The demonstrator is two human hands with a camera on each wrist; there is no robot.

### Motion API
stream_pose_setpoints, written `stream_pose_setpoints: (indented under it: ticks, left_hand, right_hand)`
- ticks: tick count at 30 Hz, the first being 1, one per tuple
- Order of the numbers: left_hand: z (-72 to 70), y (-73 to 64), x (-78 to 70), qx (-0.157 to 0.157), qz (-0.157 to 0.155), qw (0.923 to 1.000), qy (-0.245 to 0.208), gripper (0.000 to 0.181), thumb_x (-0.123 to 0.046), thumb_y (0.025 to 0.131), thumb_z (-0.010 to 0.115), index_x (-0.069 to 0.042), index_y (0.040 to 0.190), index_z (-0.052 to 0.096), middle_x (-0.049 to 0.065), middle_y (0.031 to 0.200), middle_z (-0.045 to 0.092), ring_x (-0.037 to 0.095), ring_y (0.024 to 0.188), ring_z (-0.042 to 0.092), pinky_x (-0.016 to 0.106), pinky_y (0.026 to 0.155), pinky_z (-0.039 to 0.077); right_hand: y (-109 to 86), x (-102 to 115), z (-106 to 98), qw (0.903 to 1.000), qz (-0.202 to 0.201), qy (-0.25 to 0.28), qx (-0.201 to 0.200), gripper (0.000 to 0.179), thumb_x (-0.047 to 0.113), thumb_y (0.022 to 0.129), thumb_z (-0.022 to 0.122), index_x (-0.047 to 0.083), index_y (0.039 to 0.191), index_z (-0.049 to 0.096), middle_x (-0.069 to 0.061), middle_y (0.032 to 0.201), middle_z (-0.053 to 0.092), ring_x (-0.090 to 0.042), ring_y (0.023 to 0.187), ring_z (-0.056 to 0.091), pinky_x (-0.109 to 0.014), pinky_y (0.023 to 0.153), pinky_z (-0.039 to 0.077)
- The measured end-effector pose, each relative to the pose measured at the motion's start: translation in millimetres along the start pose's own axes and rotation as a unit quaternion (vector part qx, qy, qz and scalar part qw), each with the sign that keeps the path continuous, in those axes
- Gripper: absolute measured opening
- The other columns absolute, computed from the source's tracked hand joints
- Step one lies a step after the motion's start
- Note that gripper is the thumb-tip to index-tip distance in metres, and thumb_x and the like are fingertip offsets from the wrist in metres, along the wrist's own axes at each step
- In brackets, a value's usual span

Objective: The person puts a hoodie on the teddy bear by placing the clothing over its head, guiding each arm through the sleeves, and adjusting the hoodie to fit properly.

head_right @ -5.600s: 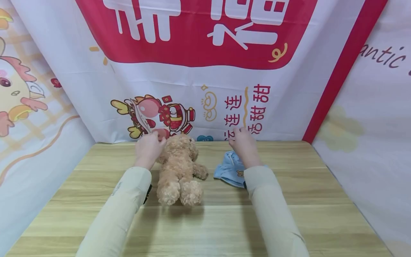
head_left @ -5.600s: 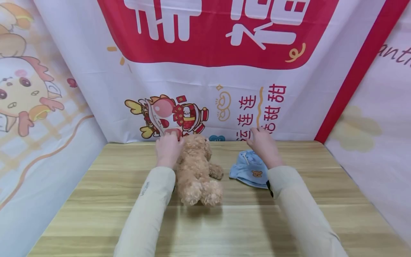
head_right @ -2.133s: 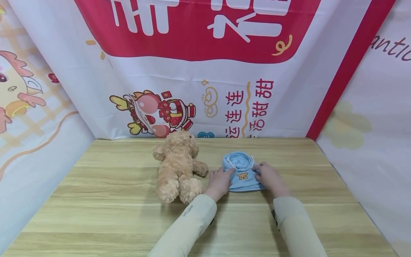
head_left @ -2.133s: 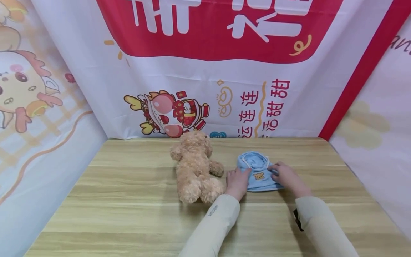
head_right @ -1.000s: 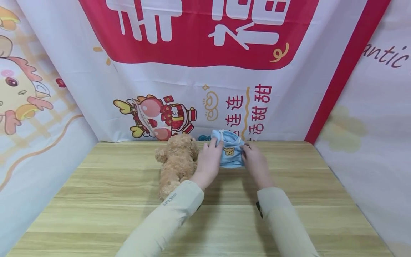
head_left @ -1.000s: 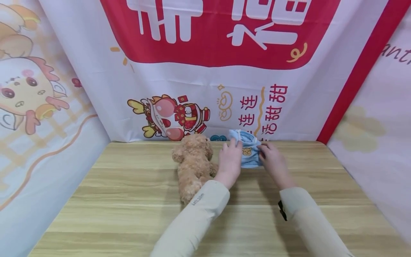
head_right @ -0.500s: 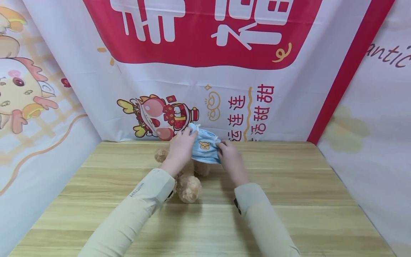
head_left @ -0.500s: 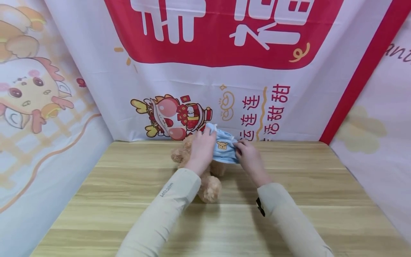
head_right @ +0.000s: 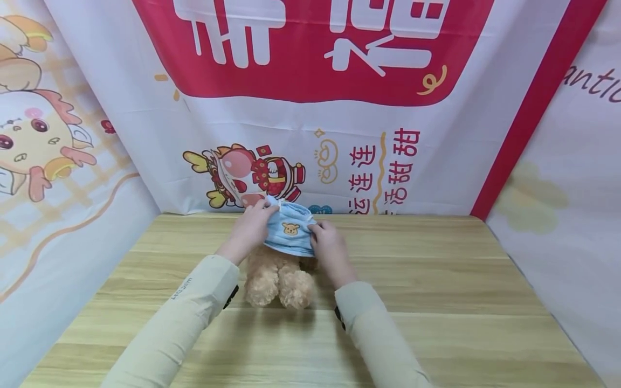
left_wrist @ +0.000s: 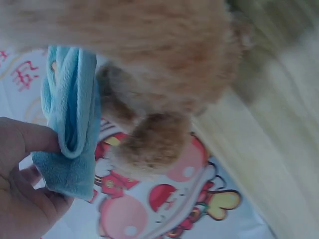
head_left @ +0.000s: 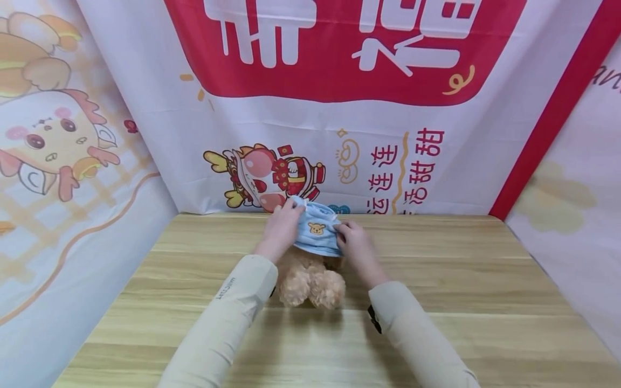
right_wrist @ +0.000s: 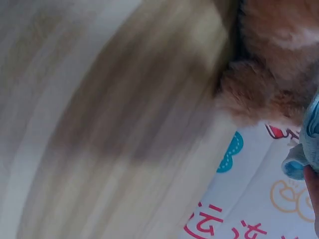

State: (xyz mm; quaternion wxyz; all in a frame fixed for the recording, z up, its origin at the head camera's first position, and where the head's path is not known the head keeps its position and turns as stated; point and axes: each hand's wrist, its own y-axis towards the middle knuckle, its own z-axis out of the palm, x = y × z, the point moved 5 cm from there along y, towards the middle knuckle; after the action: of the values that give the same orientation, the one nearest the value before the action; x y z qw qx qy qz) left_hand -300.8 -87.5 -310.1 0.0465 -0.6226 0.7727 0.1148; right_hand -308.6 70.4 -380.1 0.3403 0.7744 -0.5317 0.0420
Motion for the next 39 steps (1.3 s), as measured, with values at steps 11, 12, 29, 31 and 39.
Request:
stream_pose_setpoints:
  ticks: [11,12,29,31,39]
  left_hand:
    - [28.1,0.2,39.1,0.044,-0.044,0.998,-0.01,0.047,-0.004,0.092,0.054,-0.017,0.136,0.053,0.021,0.139,0.046,0.042,0.126,0.043,0.055,0.103,0.037]
    - [30.0,-0.8,41.7,0.047,-0.048,0.9976,-0.018,0.047,-0.005,0.092,0.054,-0.017,0.137,0.052,0.022,0.14,0.046,0.043,0.127,0.042,0.056,0.104,0.036]
    - [60.2,-4.2,62.4,0.031,-0.036,0.9934,-0.105,0.05,-0.008,0.094,0.048,-0.015,0.143,0.044,0.028,0.138,0.043,0.046,0.125,0.043,0.056,0.106,0.038]
    - [64.7,-4.4,62.4,0.026,-0.036,0.9915,-0.122,0.05,-0.008,0.094,0.047,-0.015,0.143,0.043,0.028,0.137,0.042,0.047,0.124,0.041,0.056,0.104,0.038]
    - [75.2,-5.7,60.9,-0.005,-0.039,0.9891,-0.142,0.047,-0.008,0.094,0.047,-0.016,0.141,0.046,0.027,0.13,0.043,0.045,0.115,0.042,0.055,0.097,0.041]
  right_hand:
    - [-10.1,-7,32,0.9888,-0.031,-0.047,0.138,0.034,0.018,0.091,0.063,0.013,0.125,0.064,-0.015,0.12,0.061,-0.032,0.112,0.055,-0.045,0.097,0.047]
    - [-10.6,-8,34,0.9873,-0.024,-0.048,0.149,0.036,0.019,0.092,0.063,0.015,0.127,0.062,-0.015,0.123,0.06,-0.033,0.115,0.054,-0.046,0.098,0.047]
    - [-16.5,-12,48,0.9761,0.03,0.07,0.203,0.044,0.008,0.099,0.044,0.012,0.143,0.045,-0.025,0.134,0.047,-0.04,0.119,0.053,-0.05,0.102,0.045]
    - [-16.2,-13,48,0.9805,0.019,0.072,0.182,0.043,0.004,0.095,0.05,0.009,0.138,0.05,-0.023,0.126,0.052,-0.037,0.111,0.057,-0.047,0.097,0.049]
    - [-14.6,-18,43,0.9871,0.018,0.07,0.143,0.034,-0.004,0.087,0.056,0.002,0.12,0.062,-0.018,0.112,0.059,-0.031,0.101,0.061,-0.043,0.089,0.052]
